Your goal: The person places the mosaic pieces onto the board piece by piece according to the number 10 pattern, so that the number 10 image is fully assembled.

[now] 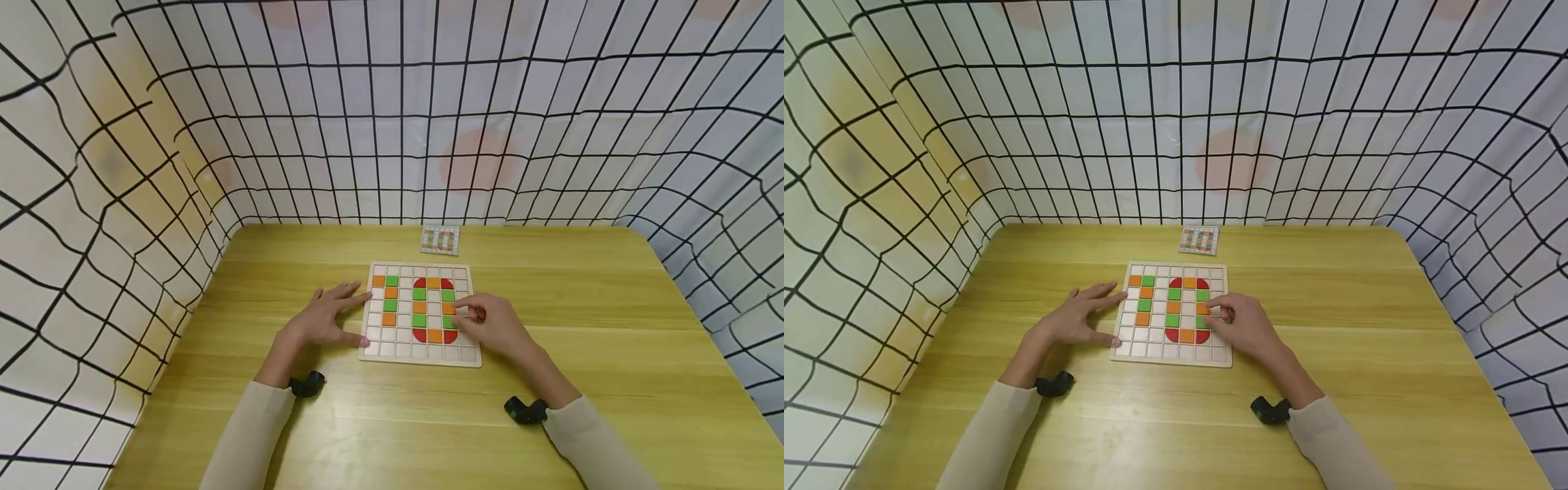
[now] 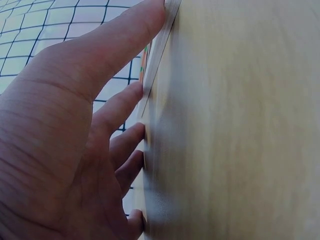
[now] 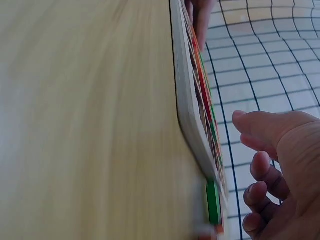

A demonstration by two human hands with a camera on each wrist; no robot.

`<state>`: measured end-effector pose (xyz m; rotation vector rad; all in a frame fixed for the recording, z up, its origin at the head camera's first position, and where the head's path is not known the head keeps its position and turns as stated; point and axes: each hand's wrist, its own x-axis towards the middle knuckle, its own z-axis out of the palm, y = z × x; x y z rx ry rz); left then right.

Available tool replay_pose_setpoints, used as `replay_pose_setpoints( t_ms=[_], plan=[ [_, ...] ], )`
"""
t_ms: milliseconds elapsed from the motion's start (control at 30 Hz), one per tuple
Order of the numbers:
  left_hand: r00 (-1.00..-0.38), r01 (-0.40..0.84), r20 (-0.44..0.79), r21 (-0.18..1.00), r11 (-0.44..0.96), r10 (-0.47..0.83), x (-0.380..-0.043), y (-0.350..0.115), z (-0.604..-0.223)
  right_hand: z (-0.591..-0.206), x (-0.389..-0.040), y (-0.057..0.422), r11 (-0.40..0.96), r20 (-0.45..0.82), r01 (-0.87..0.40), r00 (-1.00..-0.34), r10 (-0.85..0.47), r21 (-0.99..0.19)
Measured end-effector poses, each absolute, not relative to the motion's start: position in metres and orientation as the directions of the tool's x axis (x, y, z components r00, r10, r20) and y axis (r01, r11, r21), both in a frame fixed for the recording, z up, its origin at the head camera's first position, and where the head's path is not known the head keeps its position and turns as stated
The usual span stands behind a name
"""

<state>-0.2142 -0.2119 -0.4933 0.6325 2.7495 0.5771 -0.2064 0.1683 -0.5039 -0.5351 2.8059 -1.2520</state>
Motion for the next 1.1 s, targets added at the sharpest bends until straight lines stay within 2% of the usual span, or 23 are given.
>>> replay_pose_setpoints(
  t_ms=[533,1100],
  plan=[
    [-0.871,0.361,-0.158,0.437,0.824,0.465,-0.214,-0.214,-0.491,-0.512,-0.199,0.22,0.692,0.07,-0.238,-0.962,-0.262,-0.681],
    [-0.867,0.369,-0.153,0.444,0.817,0.475,-0.213,-0.212,-0.493,-0.52,-0.192,0.243,0.687,0.057,-0.296,-0.936,-0.348,-0.663]
  ],
)
